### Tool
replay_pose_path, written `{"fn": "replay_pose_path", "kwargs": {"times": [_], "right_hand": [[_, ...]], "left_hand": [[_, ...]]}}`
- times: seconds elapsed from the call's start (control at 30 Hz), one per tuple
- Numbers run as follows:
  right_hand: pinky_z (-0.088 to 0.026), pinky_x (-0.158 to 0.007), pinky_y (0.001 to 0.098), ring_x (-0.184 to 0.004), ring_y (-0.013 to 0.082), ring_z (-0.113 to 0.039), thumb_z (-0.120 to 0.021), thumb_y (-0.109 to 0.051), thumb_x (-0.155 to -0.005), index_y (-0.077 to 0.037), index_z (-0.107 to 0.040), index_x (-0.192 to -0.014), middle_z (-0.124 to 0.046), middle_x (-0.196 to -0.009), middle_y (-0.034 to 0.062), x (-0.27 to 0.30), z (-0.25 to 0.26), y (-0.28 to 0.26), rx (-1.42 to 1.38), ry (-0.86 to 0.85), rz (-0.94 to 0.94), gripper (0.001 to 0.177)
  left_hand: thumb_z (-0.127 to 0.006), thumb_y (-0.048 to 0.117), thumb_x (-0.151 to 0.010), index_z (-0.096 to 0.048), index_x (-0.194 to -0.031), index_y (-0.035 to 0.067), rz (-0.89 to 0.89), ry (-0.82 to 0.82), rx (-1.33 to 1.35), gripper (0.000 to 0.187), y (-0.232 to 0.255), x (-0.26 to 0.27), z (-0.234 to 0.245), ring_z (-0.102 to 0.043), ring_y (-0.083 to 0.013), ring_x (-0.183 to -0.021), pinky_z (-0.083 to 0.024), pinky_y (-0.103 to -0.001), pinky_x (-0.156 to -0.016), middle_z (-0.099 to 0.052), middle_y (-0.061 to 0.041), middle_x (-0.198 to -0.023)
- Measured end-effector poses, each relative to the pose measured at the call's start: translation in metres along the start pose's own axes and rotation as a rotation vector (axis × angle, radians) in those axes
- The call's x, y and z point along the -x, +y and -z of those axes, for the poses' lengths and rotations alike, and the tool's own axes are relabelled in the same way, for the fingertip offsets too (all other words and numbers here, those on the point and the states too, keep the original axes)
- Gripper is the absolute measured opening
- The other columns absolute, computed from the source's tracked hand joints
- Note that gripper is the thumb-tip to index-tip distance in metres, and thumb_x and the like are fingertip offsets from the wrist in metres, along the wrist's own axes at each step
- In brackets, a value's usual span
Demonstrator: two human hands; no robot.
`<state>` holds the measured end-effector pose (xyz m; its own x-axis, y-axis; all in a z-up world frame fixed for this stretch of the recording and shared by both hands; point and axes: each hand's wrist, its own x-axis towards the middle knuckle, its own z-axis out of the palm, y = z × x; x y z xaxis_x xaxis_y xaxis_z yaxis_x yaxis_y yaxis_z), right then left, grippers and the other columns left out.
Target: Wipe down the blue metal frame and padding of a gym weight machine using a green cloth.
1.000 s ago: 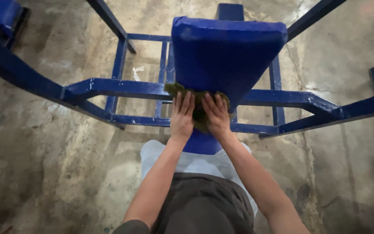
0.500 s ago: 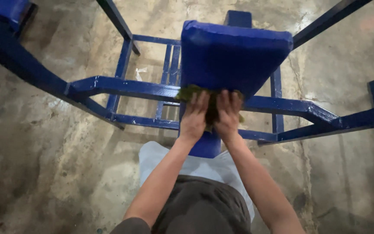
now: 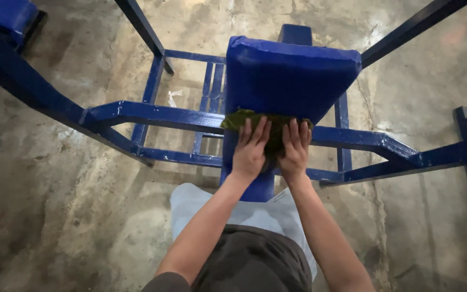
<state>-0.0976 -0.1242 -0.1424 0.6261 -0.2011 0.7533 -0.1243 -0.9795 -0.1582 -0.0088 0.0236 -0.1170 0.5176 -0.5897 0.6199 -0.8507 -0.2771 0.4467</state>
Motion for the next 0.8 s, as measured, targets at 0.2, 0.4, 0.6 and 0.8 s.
{"fn": "replay_pose_path", "kwargs": {"times": [0.2, 0.4, 0.6, 0.8], "right_hand": [[-0.021, -0.125, 0.0574, -0.153, 0.0456, -0.029, -0.060, -0.009, -0.085, 0.001, -0.061, -0.144, -0.045, -0.160, 0.0185, -0.046, -0.007, -0.060, -0.098, 0.008, -0.006, 0.059], [-0.025, -0.132, 0.0547, -0.158, 0.0354, -0.033, -0.063, -0.009, -0.096, -0.006, -0.065, -0.144, -0.047, -0.164, 0.0097, -0.035, -0.008, -0.027, -0.042, -0.011, 0.145, 0.048], [-0.026, -0.128, 0.0552, -0.156, 0.0394, -0.034, -0.058, -0.006, -0.092, -0.003, -0.064, -0.146, -0.046, -0.163, 0.0144, -0.016, 0.013, -0.014, 0.021, -0.007, 0.017, 0.055], [-0.022, -0.131, 0.0573, -0.159, 0.0449, -0.028, -0.054, -0.006, -0.093, 0.001, -0.060, -0.147, -0.042, -0.166, 0.0158, -0.012, -0.012, -0.023, -0.065, 0.049, -0.090, 0.055]], "left_hand": [[-0.052, 0.002, -0.094, -0.045, -0.155, 0.000, 0.015, 0.181, 0.118, 0.061, -0.027, -0.018, 0.035, -0.029, -0.0551, -0.154, -0.030, -0.058, -0.129, -0.034, -0.019, -0.167], [-0.052, 0.003, -0.094, -0.051, -0.150, 0.004, 0.059, 0.191, 0.113, 0.057, -0.006, -0.011, 0.007, -0.026, -0.0570, -0.154, -0.028, -0.057, -0.129, -0.033, -0.021, -0.167], [-0.055, 0.006, -0.089, -0.056, -0.149, 0.007, -0.056, 0.055, -0.056, 0.060, 0.004, -0.010, 0.015, -0.036, -0.0423, -0.151, -0.035, -0.054, -0.122, -0.042, -0.007, -0.162], [-0.053, 0.003, -0.096, -0.050, -0.154, 0.008, -0.109, 0.056, -0.028, 0.058, -0.015, -0.009, 0.029, -0.041, -0.0357, -0.151, -0.039, -0.051, -0.124, -0.043, -0.006, -0.164]]}}
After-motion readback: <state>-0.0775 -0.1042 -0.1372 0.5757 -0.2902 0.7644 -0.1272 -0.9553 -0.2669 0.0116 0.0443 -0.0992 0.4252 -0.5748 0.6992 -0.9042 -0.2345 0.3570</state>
